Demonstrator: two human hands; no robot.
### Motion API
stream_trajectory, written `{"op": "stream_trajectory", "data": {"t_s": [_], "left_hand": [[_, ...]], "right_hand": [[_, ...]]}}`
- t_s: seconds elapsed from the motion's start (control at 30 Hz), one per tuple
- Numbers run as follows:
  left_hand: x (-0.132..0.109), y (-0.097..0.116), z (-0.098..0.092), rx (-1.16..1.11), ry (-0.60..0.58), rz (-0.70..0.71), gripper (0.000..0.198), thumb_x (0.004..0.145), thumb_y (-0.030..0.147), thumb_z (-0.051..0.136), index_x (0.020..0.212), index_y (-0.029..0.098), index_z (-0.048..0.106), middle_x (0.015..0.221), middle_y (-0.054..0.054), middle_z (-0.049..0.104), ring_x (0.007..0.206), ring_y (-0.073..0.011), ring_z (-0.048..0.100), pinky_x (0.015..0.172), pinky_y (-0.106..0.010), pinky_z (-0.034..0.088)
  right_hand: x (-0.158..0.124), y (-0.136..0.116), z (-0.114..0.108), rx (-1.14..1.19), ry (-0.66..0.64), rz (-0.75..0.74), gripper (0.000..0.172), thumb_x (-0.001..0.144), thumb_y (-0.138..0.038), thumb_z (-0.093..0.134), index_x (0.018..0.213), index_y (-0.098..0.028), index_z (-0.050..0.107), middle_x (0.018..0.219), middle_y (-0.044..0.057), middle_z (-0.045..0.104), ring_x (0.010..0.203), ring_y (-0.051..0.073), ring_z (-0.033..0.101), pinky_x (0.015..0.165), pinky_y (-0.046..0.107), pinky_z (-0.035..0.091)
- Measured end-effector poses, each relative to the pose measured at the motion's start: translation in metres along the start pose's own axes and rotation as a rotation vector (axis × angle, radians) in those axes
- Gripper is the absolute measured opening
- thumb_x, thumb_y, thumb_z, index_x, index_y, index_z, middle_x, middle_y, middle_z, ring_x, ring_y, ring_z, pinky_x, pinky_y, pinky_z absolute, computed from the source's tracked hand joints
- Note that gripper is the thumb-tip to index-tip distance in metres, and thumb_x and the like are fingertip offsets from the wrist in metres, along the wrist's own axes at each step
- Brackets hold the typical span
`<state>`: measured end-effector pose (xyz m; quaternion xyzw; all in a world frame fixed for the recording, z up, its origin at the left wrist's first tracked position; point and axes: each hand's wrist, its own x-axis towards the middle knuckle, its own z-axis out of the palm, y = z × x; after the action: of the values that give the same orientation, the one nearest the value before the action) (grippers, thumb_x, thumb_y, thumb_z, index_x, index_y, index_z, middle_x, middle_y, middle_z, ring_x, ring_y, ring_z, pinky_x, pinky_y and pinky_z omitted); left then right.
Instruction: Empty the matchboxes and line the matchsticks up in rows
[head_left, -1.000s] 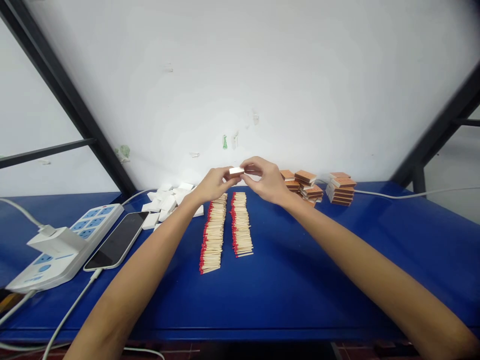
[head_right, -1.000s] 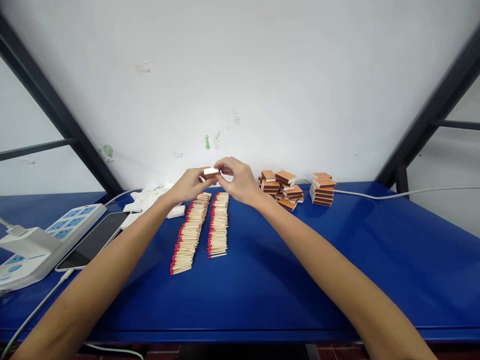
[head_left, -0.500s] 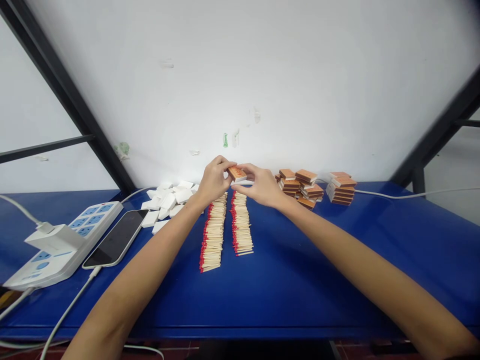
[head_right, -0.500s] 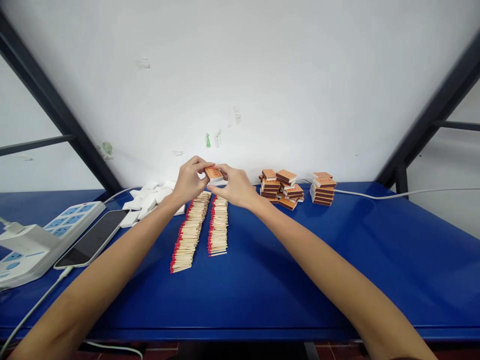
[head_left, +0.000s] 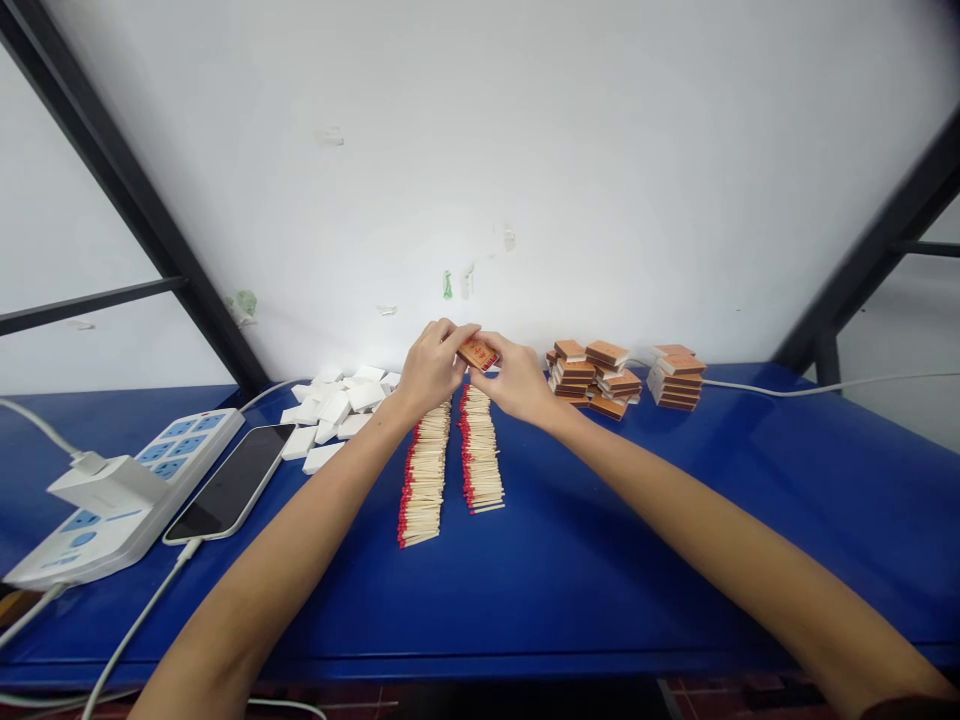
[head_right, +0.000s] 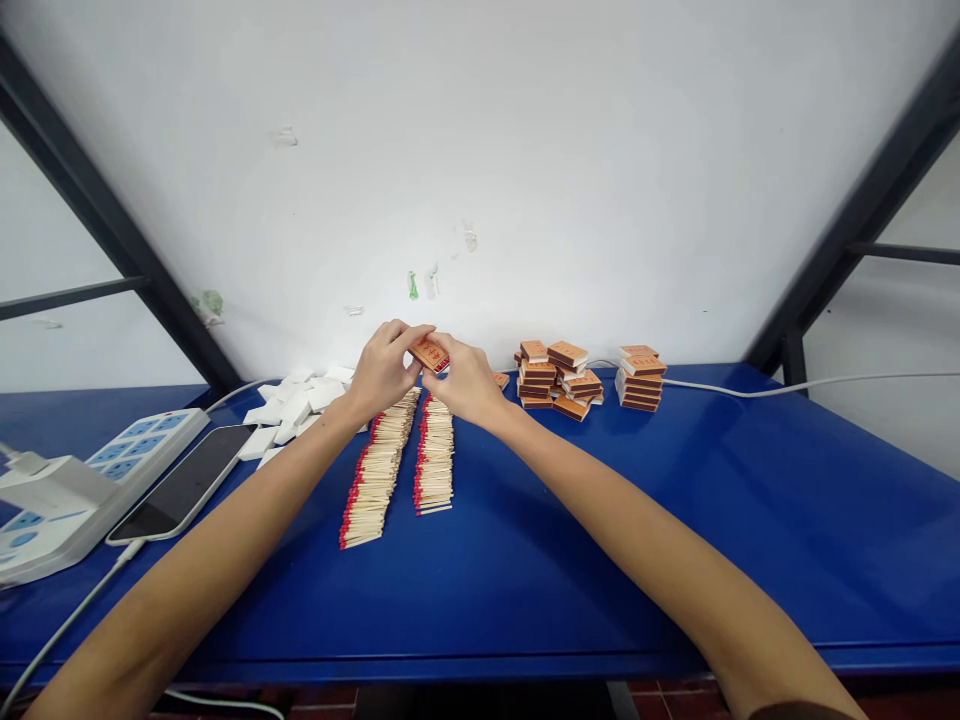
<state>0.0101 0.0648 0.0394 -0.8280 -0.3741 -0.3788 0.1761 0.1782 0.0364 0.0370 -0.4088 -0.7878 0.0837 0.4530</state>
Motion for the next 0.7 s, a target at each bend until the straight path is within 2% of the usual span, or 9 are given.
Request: {"op": "stream_trajectory", "data": {"t_s": [0.17, 0.23, 0.3, 0.37, 0.47, 0.57, 0.7], "left_hand": [[-0.001, 0.001, -0.003, 0.030, -0.002, 0.046, 0.044, 0.086, 0.015, 0.056, 0.129, 0.023, 0.057, 0.112, -0.011, 0.056, 0.100, -0.0255, 0.053, 0.085, -0.039, 0.048], [-0.001, -0.001, -0.004, 0.037, 0.032, 0.061, 0.034, 0.089, 0.018, 0.055, 0.122, 0.023, 0.061, 0.114, -0.011, 0.057, 0.100, -0.0253, 0.053, 0.085, -0.040, 0.048], [-0.001, -0.002, -0.005, 0.028, 0.026, 0.071, 0.022, 0.093, 0.021, 0.051, 0.111, 0.022, 0.064, 0.106, -0.010, 0.061, 0.096, -0.0241, 0.055, 0.085, -0.039, 0.047], [-0.002, -0.002, -0.004, 0.014, -0.011, 0.074, 0.017, 0.096, 0.024, 0.050, 0.100, 0.020, 0.065, 0.095, -0.008, 0.065, 0.092, -0.0234, 0.057, 0.084, -0.038, 0.046], [-0.003, 0.001, -0.002, -0.025, -0.067, 0.069, 0.016, 0.096, 0.028, 0.051, 0.094, 0.020, 0.065, 0.092, -0.008, 0.067, 0.091, -0.0232, 0.059, 0.083, -0.036, 0.046], [-0.003, 0.003, -0.003, -0.087, -0.139, 0.059, 0.016, 0.094, 0.029, 0.052, 0.095, 0.020, 0.065, 0.096, -0.007, 0.068, 0.093, -0.0228, 0.061, 0.083, -0.035, 0.047], [0.001, 0.002, -0.008, -0.171, -0.315, 0.021, 0.019, 0.091, 0.031, 0.054, 0.091, 0.019, 0.069, 0.092, -0.006, 0.072, 0.084, -0.0209, 0.066, 0.082, -0.035, 0.048]], "right_hand": [[0.003, 0.008, 0.001, 0.046, 0.027, 0.016, 0.045, 0.077, -0.022, 0.059, 0.122, -0.020, 0.056, 0.117, 0.005, 0.070, 0.099, 0.021, 0.065, 0.089, 0.032, 0.048], [0.006, 0.012, 0.001, 0.113, 0.071, 0.094, 0.046, 0.073, -0.023, 0.062, 0.119, -0.021, 0.054, 0.117, 0.006, 0.068, 0.097, 0.021, 0.065, 0.085, 0.032, 0.050], [0.009, 0.014, -0.001, 0.195, 0.118, 0.185, 0.049, 0.071, -0.025, 0.063, 0.118, -0.022, 0.051, 0.112, 0.006, 0.068, 0.090, 0.019, 0.065, 0.079, 0.031, 0.051], [0.012, 0.014, -0.005, 0.241, 0.155, 0.229, 0.050, 0.070, -0.028, 0.065, 0.118, -0.021, 0.050, 0.107, 0.005, 0.068, 0.083, 0.018, 0.065, 0.075, 0.031, 0.050], [0.013, 0.014, -0.012, 0.168, 0.183, 0.224, 0.040, 0.072, -0.036, 0.067, 0.108, -0.021, 0.057, 0.105, 0.005, 0.071, 0.083, 0.019, 0.064, 0.077, 0.032, 0.048], [0.011, 0.016, -0.019, 0.059, 0.148, 0.226, 0.031, 0.074, -0.040, 0.068, 0.098, -0.021, 0.064, 0.100, 0.003, 0.073, 0.084, 0.019, 0.065, 0.081, 0.032, 0.046], [0.007, 0.022, -0.024, 0.031, 0.058, 0.226, 0.022, 0.076, -0.036, 0.065, 0.090, -0.020, 0.068, 0.090, 0.002, 0.074, 0.077, 0.017, 0.064, 0.078, 0.029, 0.046]]}}
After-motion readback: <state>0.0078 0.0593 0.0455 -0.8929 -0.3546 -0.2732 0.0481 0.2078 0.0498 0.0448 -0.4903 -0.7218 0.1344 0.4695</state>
